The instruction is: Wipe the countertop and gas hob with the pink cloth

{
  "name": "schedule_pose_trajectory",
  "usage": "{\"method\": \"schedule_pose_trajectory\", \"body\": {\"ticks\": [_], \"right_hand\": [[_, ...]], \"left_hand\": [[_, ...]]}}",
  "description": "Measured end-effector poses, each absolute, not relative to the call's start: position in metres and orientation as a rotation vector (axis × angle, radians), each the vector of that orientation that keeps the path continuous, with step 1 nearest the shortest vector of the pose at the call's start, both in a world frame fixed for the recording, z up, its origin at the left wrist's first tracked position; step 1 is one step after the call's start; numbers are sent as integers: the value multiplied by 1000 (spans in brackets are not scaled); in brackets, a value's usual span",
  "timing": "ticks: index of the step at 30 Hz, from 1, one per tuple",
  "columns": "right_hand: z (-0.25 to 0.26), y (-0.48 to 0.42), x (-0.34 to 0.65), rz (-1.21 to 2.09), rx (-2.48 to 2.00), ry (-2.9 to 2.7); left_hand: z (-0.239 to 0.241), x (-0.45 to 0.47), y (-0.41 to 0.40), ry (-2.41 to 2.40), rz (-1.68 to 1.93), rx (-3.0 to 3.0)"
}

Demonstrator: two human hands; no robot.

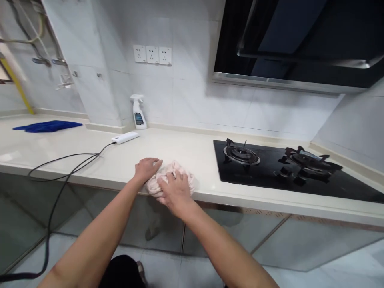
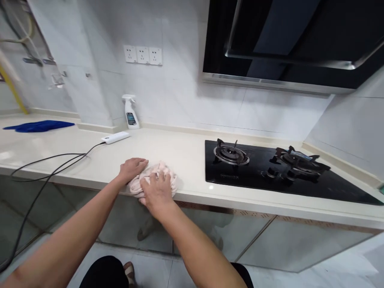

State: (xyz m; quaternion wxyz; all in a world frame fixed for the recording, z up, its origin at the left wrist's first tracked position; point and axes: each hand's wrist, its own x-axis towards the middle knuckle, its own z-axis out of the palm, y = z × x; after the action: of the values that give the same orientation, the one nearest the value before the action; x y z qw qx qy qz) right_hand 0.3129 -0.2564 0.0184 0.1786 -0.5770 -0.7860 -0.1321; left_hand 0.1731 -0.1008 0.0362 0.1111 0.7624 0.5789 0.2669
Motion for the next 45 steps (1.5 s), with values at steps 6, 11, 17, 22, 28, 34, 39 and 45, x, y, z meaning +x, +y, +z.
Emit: {"method": "schedule_pose_trajectory", "body": {"ticks": [6, 11, 17, 22, 28, 34, 39, 45], "right_hand": [[-16, -284, 370, -623, -1424, -2218], [-50, -342, 485, -765, -1471, -2110], [-58, -444, 664, -756, -1917, -1629], [-9, -473, 734, -591, -2392, -947], [37, -390, 657, -507, -2662, -552], [44, -282, 499, -290, -2213, -1644], [49, -252, 491, -179, -1915, -1992], [37, -326, 605, -332, -2123, -1646]], "left_hand": [[32, 172, -97, 1669, 622, 2386], [30, 171, -97, 1676, 428, 2561], [27, 175, -102, 1708, 304, 2710], [25, 178, -106, 1730, 290, 2732], [22, 179, -104, 1716, 280, 2766], [27, 175, -102, 1673, 225, 2763], [38, 172, -104, 1673, 143, 2731], [41, 172, -103, 1708, 98, 2693]]}}
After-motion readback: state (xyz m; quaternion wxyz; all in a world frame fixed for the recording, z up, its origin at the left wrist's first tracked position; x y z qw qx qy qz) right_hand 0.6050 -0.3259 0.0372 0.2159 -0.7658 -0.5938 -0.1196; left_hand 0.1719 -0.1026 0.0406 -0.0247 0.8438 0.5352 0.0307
